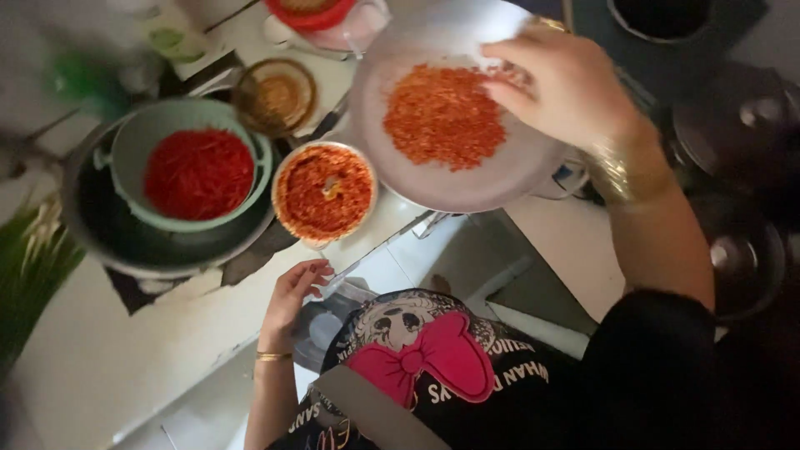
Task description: The person operates a blender jar to grind red chili peppers, then pours the ground mixture into a large wok using a ladle. They transfer whole red chili peppers from a green colander into the blender jar and continue the grinding process.
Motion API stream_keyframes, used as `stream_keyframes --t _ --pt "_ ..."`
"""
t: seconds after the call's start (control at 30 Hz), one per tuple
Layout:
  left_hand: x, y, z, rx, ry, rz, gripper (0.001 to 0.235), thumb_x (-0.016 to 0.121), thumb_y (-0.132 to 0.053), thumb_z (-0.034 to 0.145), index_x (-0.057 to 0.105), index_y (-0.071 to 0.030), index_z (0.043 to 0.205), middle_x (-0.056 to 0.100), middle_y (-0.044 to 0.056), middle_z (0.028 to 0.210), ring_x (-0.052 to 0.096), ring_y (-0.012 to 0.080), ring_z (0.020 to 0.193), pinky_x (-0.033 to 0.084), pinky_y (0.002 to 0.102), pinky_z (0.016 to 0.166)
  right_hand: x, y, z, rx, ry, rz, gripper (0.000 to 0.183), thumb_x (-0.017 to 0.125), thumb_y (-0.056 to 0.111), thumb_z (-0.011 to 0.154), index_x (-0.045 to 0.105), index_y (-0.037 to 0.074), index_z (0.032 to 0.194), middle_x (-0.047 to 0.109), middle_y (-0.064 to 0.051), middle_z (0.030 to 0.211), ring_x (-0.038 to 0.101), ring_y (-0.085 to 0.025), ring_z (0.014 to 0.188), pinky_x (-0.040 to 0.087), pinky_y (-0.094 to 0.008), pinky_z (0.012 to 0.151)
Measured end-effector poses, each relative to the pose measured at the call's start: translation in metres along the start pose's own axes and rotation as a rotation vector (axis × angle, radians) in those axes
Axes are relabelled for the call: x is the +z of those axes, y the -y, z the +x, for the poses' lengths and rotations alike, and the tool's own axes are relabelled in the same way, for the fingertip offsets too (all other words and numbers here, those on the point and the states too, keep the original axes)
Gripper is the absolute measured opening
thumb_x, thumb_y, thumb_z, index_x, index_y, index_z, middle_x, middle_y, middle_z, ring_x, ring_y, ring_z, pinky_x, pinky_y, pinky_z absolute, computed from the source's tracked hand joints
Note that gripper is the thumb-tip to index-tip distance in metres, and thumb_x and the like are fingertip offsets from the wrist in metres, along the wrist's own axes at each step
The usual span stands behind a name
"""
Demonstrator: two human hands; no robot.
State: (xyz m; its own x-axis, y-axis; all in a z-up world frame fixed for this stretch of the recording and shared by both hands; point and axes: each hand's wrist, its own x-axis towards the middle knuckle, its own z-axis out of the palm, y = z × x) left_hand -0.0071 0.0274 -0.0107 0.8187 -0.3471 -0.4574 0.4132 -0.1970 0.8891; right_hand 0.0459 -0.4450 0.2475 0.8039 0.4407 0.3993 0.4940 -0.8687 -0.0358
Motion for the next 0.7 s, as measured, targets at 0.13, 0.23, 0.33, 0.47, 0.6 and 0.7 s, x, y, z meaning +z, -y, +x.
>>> stream_keyframes --t 0.13,0.23,0.33,0.47,0.6,0.7 --pt "-0.009 0.007 0.022 0.053 0.111 -0.042 0.037 0.051 -0.021 0.102 0.065 0.0 0.129 0.075 0.017 0.115 0.067 0.0217 0.095 0.054 0.032 0.072 -0.031 0.016 -0.095 0.203 -0.055 0.238 0.031 0.077 -0.003 0.102 0.069 -0.012 0.131 0.06 -0.018 0.094 0.05 -0.025 0.076 0.042 -0.038 0.068" --pt "-0.011 0.013 0.027 0.081 0.107 -0.181 0.036 0.053 -0.017 0.102 0.063 0.0 0.132 0.073 0.019 0.119 0.066 0.0232 0.091 0.053 0.032 0.071 0.004 0.022 -0.162 0.47 -0.033 0.363 0.031 0.065 -0.002 0.102 0.067 -0.004 0.132 0.071 -0.018 0.104 0.062 -0.022 0.087 0.049 -0.035 0.079" --pt "-0.006 0.023 0.037 0.149 0.109 -0.287 0.038 0.053 -0.025 0.103 0.06 -0.001 0.132 0.072 0.017 0.123 0.066 0.0229 0.095 0.052 0.033 0.074 0.057 0.034 -0.21 0.735 -0.077 0.771 0.033 0.062 0.001 0.098 0.066 0.002 0.131 0.064 -0.013 0.113 0.067 -0.019 0.097 0.058 -0.031 0.092" --pt "0.0 0.041 0.055 0.302 0.045 -0.436 0.036 0.05 -0.014 0.105 0.057 0.007 0.132 0.07 0.03 0.11 0.07 0.031 0.087 0.056 0.034 0.062 0.113 0.051 -0.216 0.714 -0.061 1.084 0.036 0.06 0.006 0.097 0.067 -0.001 0.132 0.073 -0.019 0.097 0.066 -0.021 0.075 0.058 -0.037 0.072" --pt "0.009 0.031 0.049 0.378 0.066 -0.385 0.032 0.049 -0.01 0.104 0.059 0.009 0.128 0.07 0.029 0.11 0.071 0.0293 0.086 0.057 0.031 0.06 0.14 0.062 -0.195 0.653 0.005 1.186 0.033 0.062 0.006 0.097 0.067 -0.004 0.128 0.073 -0.018 0.097 0.069 -0.02 0.073 0.061 -0.035 0.068" --pt "0.013 0.028 0.051 0.412 0.081 -0.408 0.034 0.05 -0.012 0.105 0.059 0.011 0.127 0.069 0.029 0.109 0.07 0.029 0.086 0.057 0.031 0.059 0.144 0.071 -0.174 0.621 0.055 1.259 0.036 0.062 0.01 0.098 0.067 -0.002 0.131 0.073 -0.016 0.097 0.069 -0.018 0.074 0.061 -0.034 0.069"
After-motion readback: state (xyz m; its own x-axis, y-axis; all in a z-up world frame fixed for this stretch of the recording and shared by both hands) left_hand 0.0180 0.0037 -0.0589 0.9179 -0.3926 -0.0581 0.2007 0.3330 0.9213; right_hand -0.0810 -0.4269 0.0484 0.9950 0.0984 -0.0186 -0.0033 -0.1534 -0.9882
